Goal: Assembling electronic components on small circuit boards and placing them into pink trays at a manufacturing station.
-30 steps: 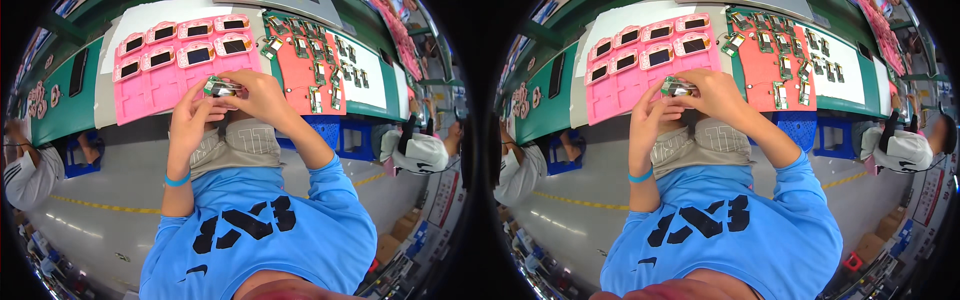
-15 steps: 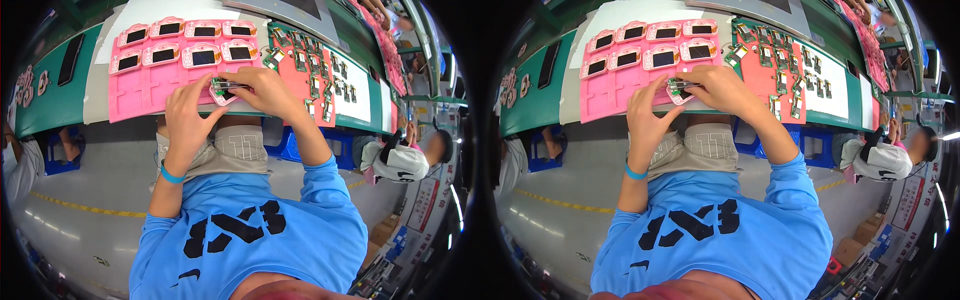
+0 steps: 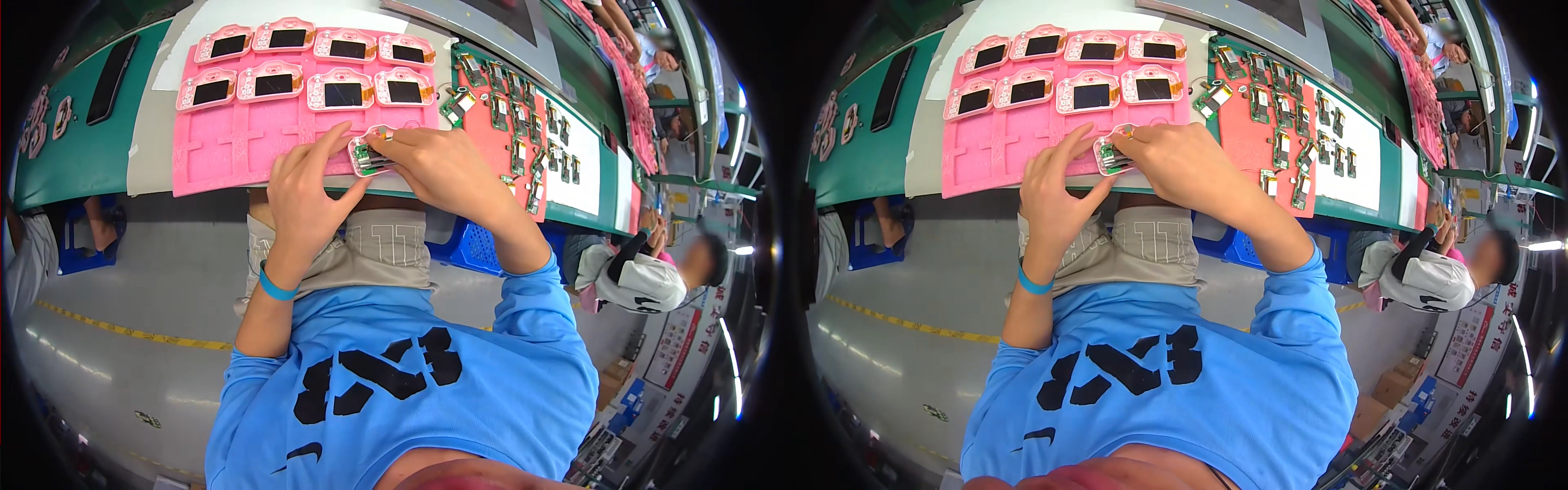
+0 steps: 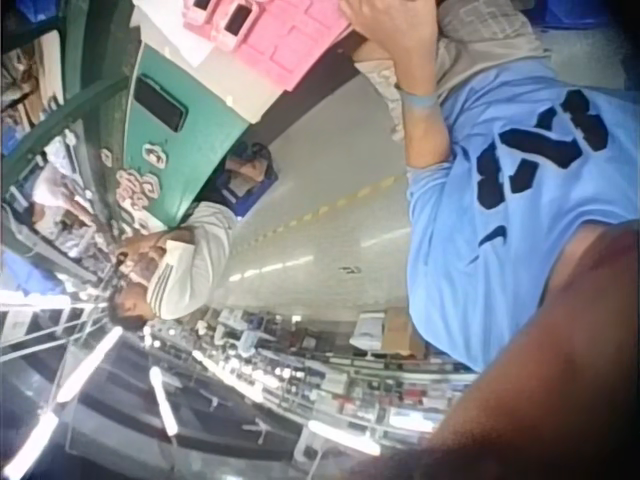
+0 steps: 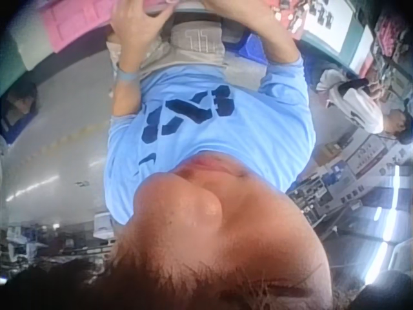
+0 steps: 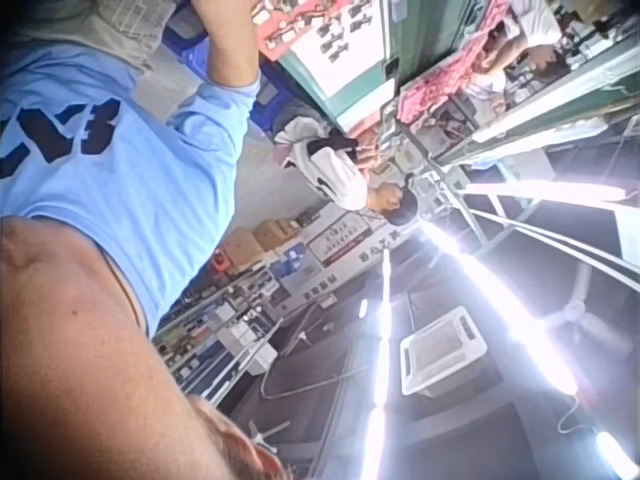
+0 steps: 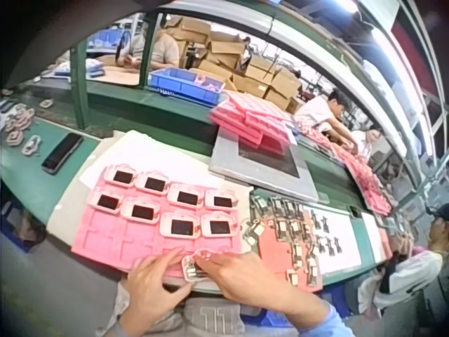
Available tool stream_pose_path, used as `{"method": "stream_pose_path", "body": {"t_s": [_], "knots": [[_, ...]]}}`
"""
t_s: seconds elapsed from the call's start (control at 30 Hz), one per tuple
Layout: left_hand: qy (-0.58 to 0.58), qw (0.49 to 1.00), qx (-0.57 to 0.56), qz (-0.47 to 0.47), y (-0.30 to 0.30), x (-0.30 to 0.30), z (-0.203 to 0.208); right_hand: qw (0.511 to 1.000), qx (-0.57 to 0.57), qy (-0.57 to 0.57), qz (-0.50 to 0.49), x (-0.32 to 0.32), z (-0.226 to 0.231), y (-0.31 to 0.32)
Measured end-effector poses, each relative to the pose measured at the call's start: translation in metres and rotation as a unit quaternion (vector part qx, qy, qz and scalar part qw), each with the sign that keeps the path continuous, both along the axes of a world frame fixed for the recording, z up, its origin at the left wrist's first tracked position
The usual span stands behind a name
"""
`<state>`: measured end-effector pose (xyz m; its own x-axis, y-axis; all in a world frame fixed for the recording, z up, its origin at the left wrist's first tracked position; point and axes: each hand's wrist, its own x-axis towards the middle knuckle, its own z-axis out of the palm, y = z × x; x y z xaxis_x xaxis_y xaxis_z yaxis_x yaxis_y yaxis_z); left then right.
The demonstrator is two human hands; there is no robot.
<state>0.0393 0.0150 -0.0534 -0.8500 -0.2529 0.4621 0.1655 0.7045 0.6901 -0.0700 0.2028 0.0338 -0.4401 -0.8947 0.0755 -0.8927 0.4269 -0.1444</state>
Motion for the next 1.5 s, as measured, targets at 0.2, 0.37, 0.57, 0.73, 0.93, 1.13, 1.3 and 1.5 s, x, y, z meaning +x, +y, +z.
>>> {"method": "stream_pose_path", "body": {"t_s": [0.2,0.37,0.57,0.73,0.93,1.13,1.3,1.5], "knots": [[0.006,1.0,0.004,-0.001,0.0,-0.001,0.0,1.0,-0.013,0.02,-0.018,0.005,-0.003,0.003],[0.015,1.0,0.007,0.004,-0.001,-0.002,-0.002,0.996,-0.079,-0.044,-0.007,0.0,-0.006,0.007],[0.009,1.0,-0.005,0.006,0.0,-0.002,-0.001,0.998,-0.002,-0.012,-0.065,0.012,-0.008,0.001],[0.022,1.0,-0.009,0.009,0.002,-0.002,-0.005,0.996,-0.051,-0.028,-0.072,0.008,-0.014,0.001],[0.025,0.999,-0.01,0.017,0.002,-0.001,-0.005,0.992,-0.098,-0.06,-0.048,-0.001,-0.018,-0.001],[0.021,0.999,-0.034,0.036,0.005,-0.003,-0.002,0.97,-0.151,-0.168,-0.092,-0.003,-0.024,0.004],[0.013,0.999,0.045,0.015,0.0,-0.001,0.003,0.932,-0.234,-0.187,-0.203,0.026,-0.011,0.035],[-0.083,0.927,0.358,-0.074,-0.024,0.002,0.054,0.932,-0.217,-0.148,-0.248,0.049,-0.056,0.059]]}}
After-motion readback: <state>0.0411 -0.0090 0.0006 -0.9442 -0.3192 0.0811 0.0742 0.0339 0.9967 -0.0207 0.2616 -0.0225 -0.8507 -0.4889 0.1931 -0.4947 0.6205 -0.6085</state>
